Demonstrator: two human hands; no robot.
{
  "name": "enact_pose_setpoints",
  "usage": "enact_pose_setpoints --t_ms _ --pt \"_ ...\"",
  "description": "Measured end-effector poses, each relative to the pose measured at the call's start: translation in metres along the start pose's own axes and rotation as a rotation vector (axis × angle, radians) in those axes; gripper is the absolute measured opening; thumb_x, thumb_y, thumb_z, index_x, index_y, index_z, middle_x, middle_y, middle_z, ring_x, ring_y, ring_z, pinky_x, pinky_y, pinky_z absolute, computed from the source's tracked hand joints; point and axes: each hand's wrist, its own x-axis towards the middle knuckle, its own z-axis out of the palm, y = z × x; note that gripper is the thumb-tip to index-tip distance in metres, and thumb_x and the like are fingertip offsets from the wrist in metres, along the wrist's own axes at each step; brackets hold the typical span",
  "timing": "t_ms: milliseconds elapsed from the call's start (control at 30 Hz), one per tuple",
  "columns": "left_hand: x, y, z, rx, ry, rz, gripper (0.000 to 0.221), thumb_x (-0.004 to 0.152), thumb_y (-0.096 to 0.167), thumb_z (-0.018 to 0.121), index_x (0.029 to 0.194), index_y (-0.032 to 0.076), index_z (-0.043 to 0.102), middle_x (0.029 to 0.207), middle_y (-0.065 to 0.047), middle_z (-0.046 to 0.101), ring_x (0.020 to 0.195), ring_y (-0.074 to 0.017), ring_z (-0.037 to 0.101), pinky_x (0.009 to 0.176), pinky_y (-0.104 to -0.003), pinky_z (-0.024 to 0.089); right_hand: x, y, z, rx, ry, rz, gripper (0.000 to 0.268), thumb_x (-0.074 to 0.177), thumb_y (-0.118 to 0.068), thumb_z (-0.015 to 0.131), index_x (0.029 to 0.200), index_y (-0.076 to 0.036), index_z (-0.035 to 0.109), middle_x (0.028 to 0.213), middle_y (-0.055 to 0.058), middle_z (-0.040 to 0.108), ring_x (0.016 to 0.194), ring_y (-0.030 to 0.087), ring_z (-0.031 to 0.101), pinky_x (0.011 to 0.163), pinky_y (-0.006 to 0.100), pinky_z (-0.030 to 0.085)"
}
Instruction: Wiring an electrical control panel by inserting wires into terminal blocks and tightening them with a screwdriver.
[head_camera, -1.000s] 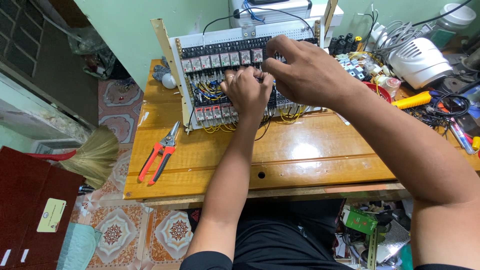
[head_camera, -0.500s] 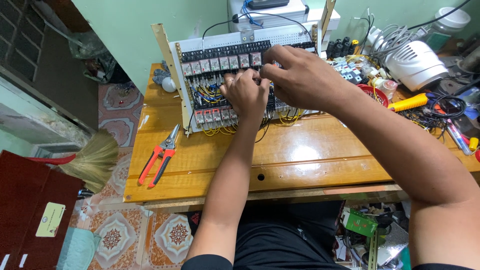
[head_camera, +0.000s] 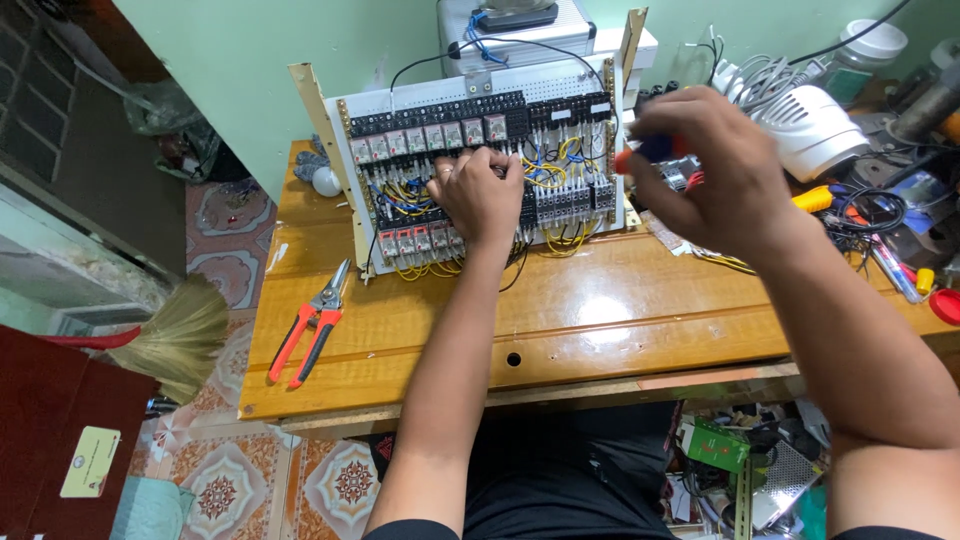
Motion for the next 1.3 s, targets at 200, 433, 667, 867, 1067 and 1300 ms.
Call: enact_pose_setpoints --t_ms 200,433,667,867,1067,1300 --pt "-0.001 0.003 -0.004 0.016 -0.016 0.0 0.016 0.082 0.037 0.078 0.074 0.024 0.072 0.091 0.002 0.077 0.103 -0.0301 0.06 0.093 -0.047 0.037 -0.067 0.015 -0.037 0.011 -0.13 0.448 0.023 0.1 0.003 0.053 0.123 0.003 0.056 0.098 0.016 0.059 0.081 0.029 0.053 0.075 0.042 0.043" --pt "-0.002 -0.001 0.007 0.068 0.125 0.128 0.015 0.08 0.034 0.071 0.07 0.022 0.074 0.078 -0.004 0.075 0.086 -0.0345 0.059 0.079 -0.052 0.039 -0.173 0.074 -0.051 -0.221 -0.329 0.694 0.03 0.088 -0.008 0.068 0.117 -0.005 0.069 0.099 0.012 0.067 0.092 0.034 0.064 0.08 0.041 0.047" --pt "-0.002 -0.008 0.008 0.096 0.193 0.172 0.016 0.069 0.04 0.083 0.073 0.03 0.072 0.074 0.0 0.07 0.084 -0.0322 0.065 0.084 -0.048 0.046 -0.216 0.064 -0.053 -0.219 -0.5 0.947 0.031 0.083 -0.012 0.074 0.114 -0.006 0.071 0.095 0.018 0.076 0.098 0.044 0.071 0.087 0.054 0.053" --pt "-0.003 -0.009 0.011 0.102 0.201 0.153 0.019 0.069 0.042 0.084 0.073 0.029 0.071 0.074 0.0 0.069 0.083 -0.0324 0.065 0.085 -0.048 0.046 -0.224 0.06 -0.042 -0.248 -0.634 0.961 0.022 0.084 -0.014 0.076 0.105 -0.009 0.073 0.097 0.012 0.077 0.097 0.037 0.074 0.087 0.047 0.056" --pt "-0.002 -0.008 0.007 0.098 0.196 0.145 0.017 0.07 0.041 0.082 0.072 0.028 0.071 0.072 0.0 0.069 0.084 -0.0322 0.065 0.083 -0.048 0.047 -0.227 0.066 -0.029 -0.287 -0.737 0.981 0.03 0.087 -0.016 0.074 0.116 -0.011 0.071 0.108 0.013 0.077 0.106 0.037 0.073 0.09 0.05 0.057" --pt "-0.003 -0.013 0.012 0.084 0.177 0.15 0.019 0.072 0.044 0.081 0.073 0.029 0.069 0.073 0.002 0.068 0.088 -0.0289 0.065 0.087 -0.046 0.046 -0.227 0.072 -0.021 -0.312 -0.834 0.994 0.023 0.092 -0.014 0.069 0.115 -0.015 0.071 0.11 0.009 0.078 0.105 0.033 0.075 0.087 0.045 0.059"
